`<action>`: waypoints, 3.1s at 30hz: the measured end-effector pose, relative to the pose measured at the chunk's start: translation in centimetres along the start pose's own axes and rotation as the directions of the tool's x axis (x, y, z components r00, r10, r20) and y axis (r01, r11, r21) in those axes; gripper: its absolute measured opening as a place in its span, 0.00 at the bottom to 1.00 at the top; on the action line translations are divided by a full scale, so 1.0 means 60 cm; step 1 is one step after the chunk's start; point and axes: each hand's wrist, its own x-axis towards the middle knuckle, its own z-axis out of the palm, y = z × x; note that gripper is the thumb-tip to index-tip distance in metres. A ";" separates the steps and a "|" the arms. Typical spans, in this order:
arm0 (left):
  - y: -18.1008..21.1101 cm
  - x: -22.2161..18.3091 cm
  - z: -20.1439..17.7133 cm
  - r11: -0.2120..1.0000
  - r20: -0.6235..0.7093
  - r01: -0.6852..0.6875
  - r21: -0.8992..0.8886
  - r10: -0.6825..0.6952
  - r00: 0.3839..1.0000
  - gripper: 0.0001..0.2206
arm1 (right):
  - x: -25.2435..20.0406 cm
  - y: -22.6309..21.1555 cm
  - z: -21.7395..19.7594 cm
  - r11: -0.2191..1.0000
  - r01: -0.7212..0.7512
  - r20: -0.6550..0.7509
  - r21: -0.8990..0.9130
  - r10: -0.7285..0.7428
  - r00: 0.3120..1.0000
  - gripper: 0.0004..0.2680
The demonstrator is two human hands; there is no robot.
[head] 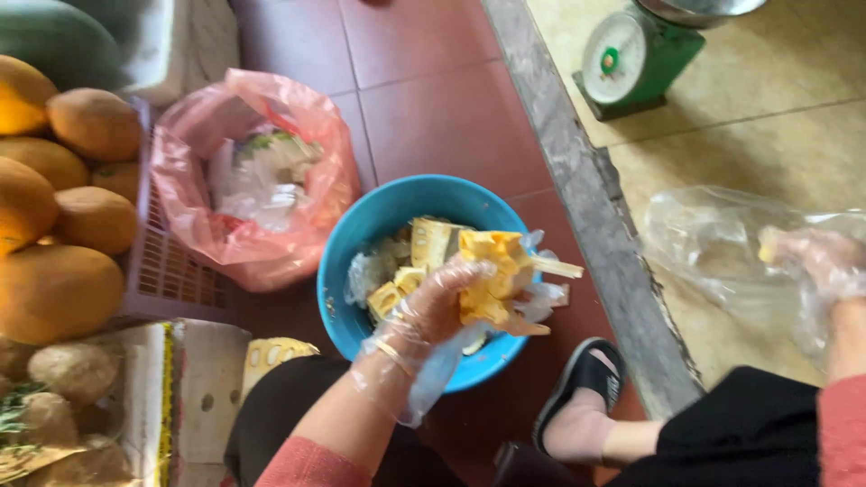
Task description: A person wearing plastic gloves extracts yellow jackfruit pods from a large fruit segment and places them into a blue bowl.
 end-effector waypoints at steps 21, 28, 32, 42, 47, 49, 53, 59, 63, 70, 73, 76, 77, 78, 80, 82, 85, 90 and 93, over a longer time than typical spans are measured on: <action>0.002 -0.002 -0.046 0.906 -0.082 -0.108 0.409 0.154 0.985 0.34 | -0.379 -0.482 0.100 0.903 0.106 0.300 0.417 -0.246 0.922 0.26; 0.017 -0.043 0.009 0.972 -0.287 -0.188 0.141 0.222 0.932 0.34 | -0.519 -0.656 0.166 0.831 0.520 0.090 0.197 -0.544 0.835 0.19; 0.028 -0.063 -0.010 0.959 -0.283 -0.231 0.167 0.271 0.920 0.34 | -0.562 -0.742 0.199 0.831 0.523 0.223 0.187 -0.555 0.802 0.19; 0.058 -0.159 0.064 0.934 -0.360 -0.353 0.053 0.347 0.866 0.34 | -0.568 -0.758 0.330 0.907 0.210 0.468 0.366 -0.375 0.800 0.15; 0.061 -0.166 -0.035 0.883 -0.431 -0.462 0.087 0.451 0.782 0.36 | -0.549 -0.741 0.328 0.698 0.557 0.274 0.450 -0.702 0.658 0.10; 0.061 -0.166 -0.078 0.848 -0.365 -0.527 0.048 0.507 0.781 0.33 | -0.578 -0.764 0.320 0.842 0.120 0.353 0.527 -0.345 0.870 0.12; 0.064 -0.181 -0.079 0.787 -0.397 -0.578 0.218 0.612 0.684 0.30 | -0.634 -0.803 0.335 0.634 0.728 0.398 0.261 -0.758 0.517 0.12; 0.097 -0.239 0.050 0.886 -0.544 -0.429 0.176 0.450 0.708 0.32 | -0.631 -0.808 0.407 0.946 0.214 0.642 0.245 -0.323 0.695 0.14; 0.095 -0.240 0.020 0.783 -0.375 -0.517 0.347 0.621 0.688 0.25 | -0.615 -0.779 0.437 0.914 0.043 0.588 0.403 -0.294 0.754 0.11; 0.090 -0.226 -0.034 0.799 -0.424 -0.512 0.316 0.601 0.677 0.30 | -0.618 -0.757 0.442 0.886 0.169 0.465 0.432 -0.379 0.800 0.10; 0.086 -0.218 -0.061 0.825 -0.437 -0.520 0.222 0.561 0.704 0.31 | -0.605 -0.745 0.436 0.877 0.268 0.411 0.399 -0.432 0.803 0.09; 0.096 -0.208 -0.088 0.784 -0.436 -0.619 -0.055 0.539 0.721 0.28 | -0.574 -0.718 0.426 0.849 0.416 0.299 0.326 -0.510 0.807 0.07; 0.106 -0.217 -0.072 0.728 -0.486 -0.683 0.053 0.616 0.620 0.24 | -0.565 -0.707 0.425 0.858 0.465 0.373 0.220 -0.514 0.772 0.06; 0.117 -0.224 -0.057 0.663 -0.521 -0.730 0.163 0.687 0.507 0.19 | -0.554 -0.696 0.424 0.850 0.515 0.446 0.114 -0.507 0.738 0.08; 0.126 -0.225 -0.065 0.631 -0.488 -0.742 0.229 0.733 0.473 0.24 | -0.570 -0.707 0.429 0.826 0.548 0.526 -0.131 -0.410 0.745 0.16; 0.128 -0.219 -0.065 0.599 -0.451 -0.750 0.280 0.772 0.448 0.29 | -0.600 -0.724 0.415 0.740 0.558 0.568 -0.376 -0.292 0.770 0.25; 0.121 -0.213 -0.061 0.639 -0.543 -0.705 0.308 0.726 0.421 0.34 | -0.677 -0.767 0.399 0.835 0.551 0.344 -0.006 -0.515 0.785 0.19; 0.102 -0.179 -0.035 0.571 -0.612 -0.653 0.497 0.765 0.202 0.37 | -0.711 -0.773 0.495 0.637 0.758 0.266 0.140 -0.761 0.591 0.32; 0.098 -0.196 -0.007 0.593 -0.667 -0.678 0.435 0.718 0.200 0.39 | -0.700 -0.749 0.529 0.631 0.773 0.208 0.068 -0.766 0.608 0.26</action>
